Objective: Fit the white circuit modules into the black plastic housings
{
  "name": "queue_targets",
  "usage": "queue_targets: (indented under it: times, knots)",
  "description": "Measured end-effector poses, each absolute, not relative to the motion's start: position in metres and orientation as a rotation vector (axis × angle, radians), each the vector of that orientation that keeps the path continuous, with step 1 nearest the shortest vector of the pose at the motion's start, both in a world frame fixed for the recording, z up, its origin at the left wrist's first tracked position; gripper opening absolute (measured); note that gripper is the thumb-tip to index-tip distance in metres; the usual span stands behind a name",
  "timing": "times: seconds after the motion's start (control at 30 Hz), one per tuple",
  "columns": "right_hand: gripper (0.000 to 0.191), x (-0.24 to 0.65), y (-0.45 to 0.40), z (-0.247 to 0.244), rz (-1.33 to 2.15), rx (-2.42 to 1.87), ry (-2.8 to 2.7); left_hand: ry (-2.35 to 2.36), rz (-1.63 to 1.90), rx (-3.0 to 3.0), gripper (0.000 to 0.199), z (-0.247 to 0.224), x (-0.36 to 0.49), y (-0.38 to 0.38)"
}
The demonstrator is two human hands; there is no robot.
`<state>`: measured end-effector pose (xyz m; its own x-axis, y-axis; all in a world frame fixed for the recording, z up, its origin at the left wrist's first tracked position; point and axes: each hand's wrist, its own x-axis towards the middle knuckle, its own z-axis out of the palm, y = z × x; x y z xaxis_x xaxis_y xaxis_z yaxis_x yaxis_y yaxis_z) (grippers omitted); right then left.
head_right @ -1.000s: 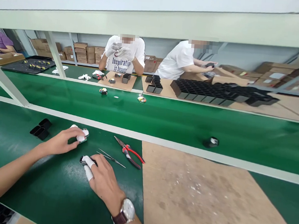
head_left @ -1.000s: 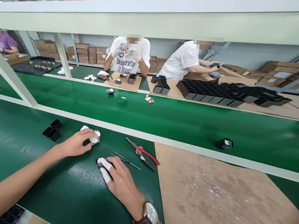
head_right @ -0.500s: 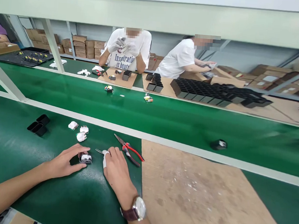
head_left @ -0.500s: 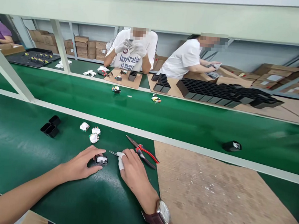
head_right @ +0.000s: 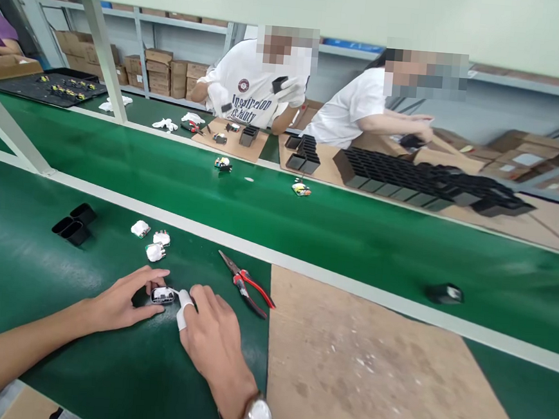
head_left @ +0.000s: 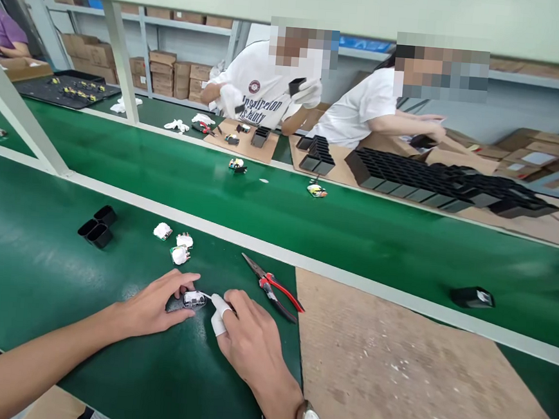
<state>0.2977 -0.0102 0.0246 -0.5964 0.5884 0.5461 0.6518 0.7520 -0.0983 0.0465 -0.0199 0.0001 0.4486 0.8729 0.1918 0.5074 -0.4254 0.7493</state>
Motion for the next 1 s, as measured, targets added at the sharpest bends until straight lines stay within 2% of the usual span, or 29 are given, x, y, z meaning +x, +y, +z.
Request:
queue_targets:
  times: [0.37, 0.73, 1.0]
  knots:
    - [0.031, 0.2920, -0.0051, 0.0280, -0.123, -0.896, -2.447, 1.172, 0.706, 2.103, 0.059, 0.0006, 0.0460, -0.0198]
    - [0.033, 0.2894, -0.0078, 0.0339, -0.092, -0.834, -2.560, 1.162, 0.683, 2.088, 0.064, 0.0002, 0.0470, -0.0197]
    - [0.027, 0.2986, -0.0060, 0.0276, -0.071, -0.858, -2.404, 1.180, 0.697, 2.068, 0.066, -0.0043, 0.0476, -0.0186]
